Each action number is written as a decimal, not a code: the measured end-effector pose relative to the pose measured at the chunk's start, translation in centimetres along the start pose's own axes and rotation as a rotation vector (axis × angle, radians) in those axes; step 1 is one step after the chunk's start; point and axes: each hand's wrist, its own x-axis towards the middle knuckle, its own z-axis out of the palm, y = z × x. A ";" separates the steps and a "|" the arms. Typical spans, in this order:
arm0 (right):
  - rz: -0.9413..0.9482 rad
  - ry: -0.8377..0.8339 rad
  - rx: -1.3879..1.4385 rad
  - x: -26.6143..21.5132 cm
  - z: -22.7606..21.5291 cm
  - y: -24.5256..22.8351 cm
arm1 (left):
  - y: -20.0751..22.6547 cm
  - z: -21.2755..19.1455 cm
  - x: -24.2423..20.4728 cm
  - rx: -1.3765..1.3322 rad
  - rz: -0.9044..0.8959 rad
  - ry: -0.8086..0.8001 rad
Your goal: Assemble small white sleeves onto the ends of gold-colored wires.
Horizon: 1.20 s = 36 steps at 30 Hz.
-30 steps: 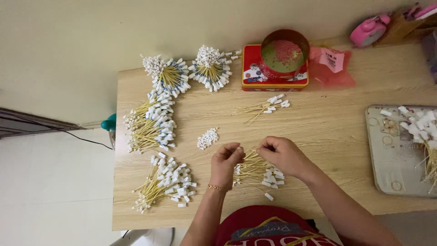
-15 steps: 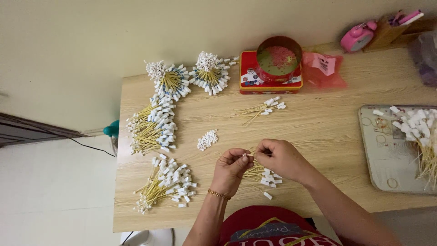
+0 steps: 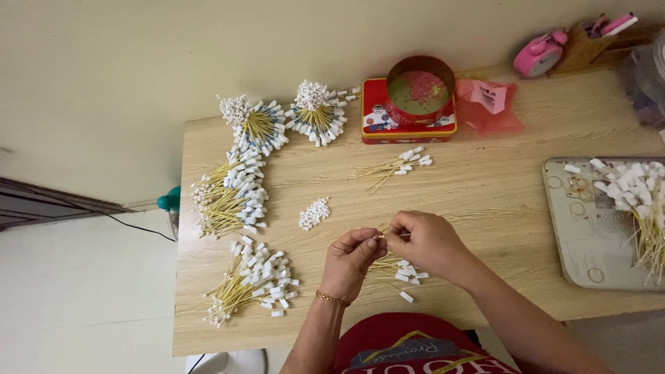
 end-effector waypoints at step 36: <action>0.229 -0.029 -0.202 15.3 3.2 12.9 | -1.6 -7.8 4.4 1.095 -0.048 0.280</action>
